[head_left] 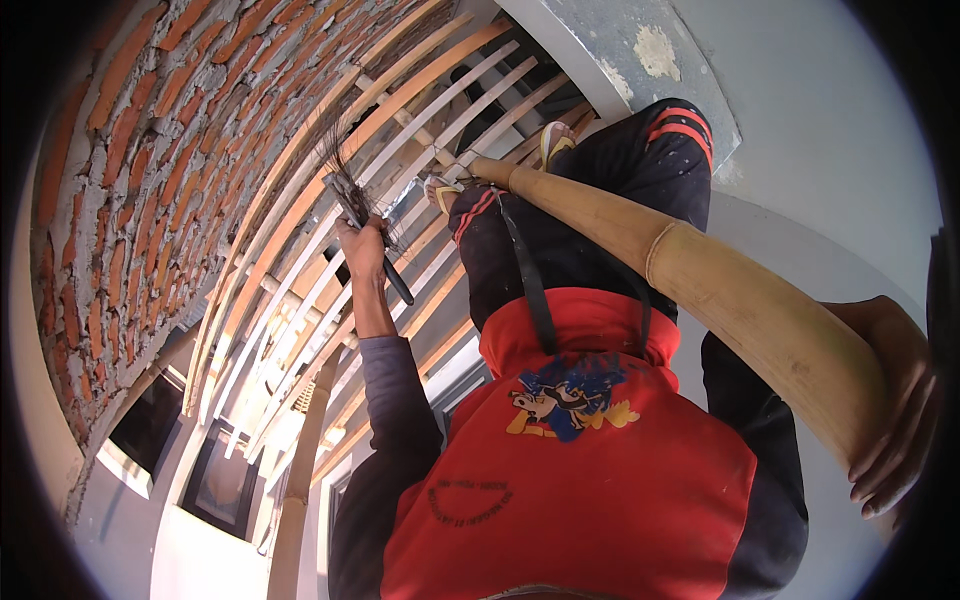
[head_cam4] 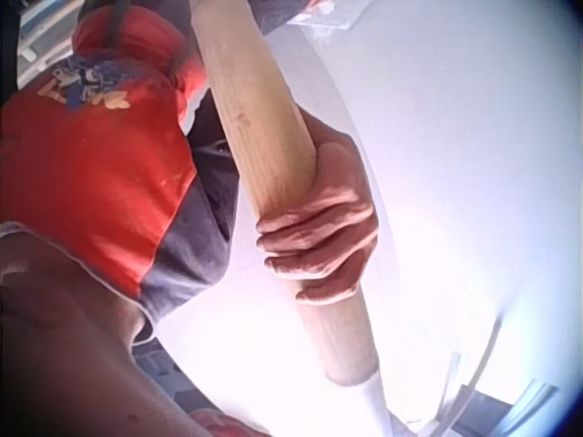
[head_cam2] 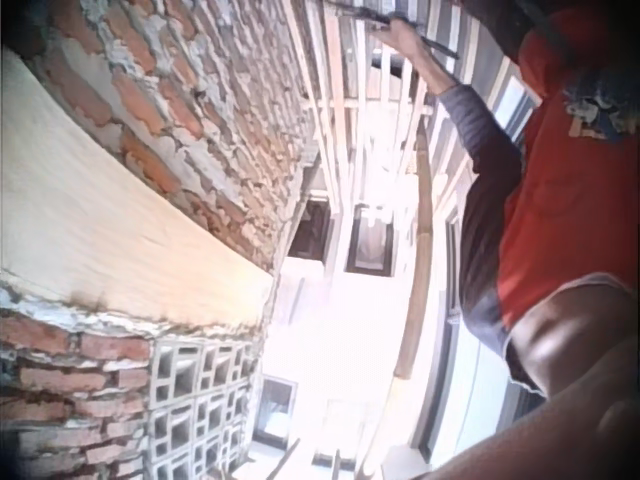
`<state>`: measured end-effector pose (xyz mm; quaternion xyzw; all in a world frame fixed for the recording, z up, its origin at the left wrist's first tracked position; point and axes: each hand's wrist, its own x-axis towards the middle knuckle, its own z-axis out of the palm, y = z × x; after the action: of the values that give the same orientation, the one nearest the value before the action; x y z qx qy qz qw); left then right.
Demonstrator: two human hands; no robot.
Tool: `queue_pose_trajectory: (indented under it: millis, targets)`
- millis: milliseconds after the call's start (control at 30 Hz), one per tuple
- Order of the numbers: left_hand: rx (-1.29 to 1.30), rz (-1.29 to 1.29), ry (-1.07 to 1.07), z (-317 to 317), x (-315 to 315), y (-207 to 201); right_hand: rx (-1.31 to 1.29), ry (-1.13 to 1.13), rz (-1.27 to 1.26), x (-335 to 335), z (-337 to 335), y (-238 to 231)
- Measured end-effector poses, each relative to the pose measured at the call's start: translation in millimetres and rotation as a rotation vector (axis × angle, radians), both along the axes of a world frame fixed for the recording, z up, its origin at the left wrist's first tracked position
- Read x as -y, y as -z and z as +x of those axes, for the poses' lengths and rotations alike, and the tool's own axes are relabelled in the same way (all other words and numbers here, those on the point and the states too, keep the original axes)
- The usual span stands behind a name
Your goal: The person is assembling a curved wooden structure against a brick wall. They use a hammer to secure wooden slats and a wire cutter to cut and tie wires around the slats to fasten them in place.
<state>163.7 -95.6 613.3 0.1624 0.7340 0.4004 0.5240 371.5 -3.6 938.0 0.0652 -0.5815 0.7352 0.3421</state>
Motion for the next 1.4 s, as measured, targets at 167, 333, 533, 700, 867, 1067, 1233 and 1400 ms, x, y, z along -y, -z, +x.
queue_pose_trajectory:
  millis: [167,333,533,700,867,1067,1233,1400]
  targets:
    - [-0.025,-0.068,-0.069,28,12,-4,-0.074,-0.081,-0.031,-7,-30,44]
    - [0.104,-0.08,0.072,58,16,-7,-0.098,-0.157,-0.044,-6,-40,62]
    - [0.294,0.07,0.1,102,18,-41,-0.124,-0.24,-0.025,-4,-34,60]
    - [0.295,0.174,0.086,124,20,-54,-0.126,-0.386,-0.036,-1,-33,56]
    - [0.01,0.046,0.158,143,25,-20,-0.116,-0.585,-0.044,0,-14,33]
    - [-0.09,0.005,0.106,166,-12,-57,-0.06,-0.972,0.067,-14,65,-78]
    - [-0.171,0.124,0.153,200,-36,-100,-0.125,-1.125,0.218,-19,68,-102]
    - [-0.192,0.167,0.13,242,-29,-106,-0.15,-1.126,0.152,-1,76,-95]
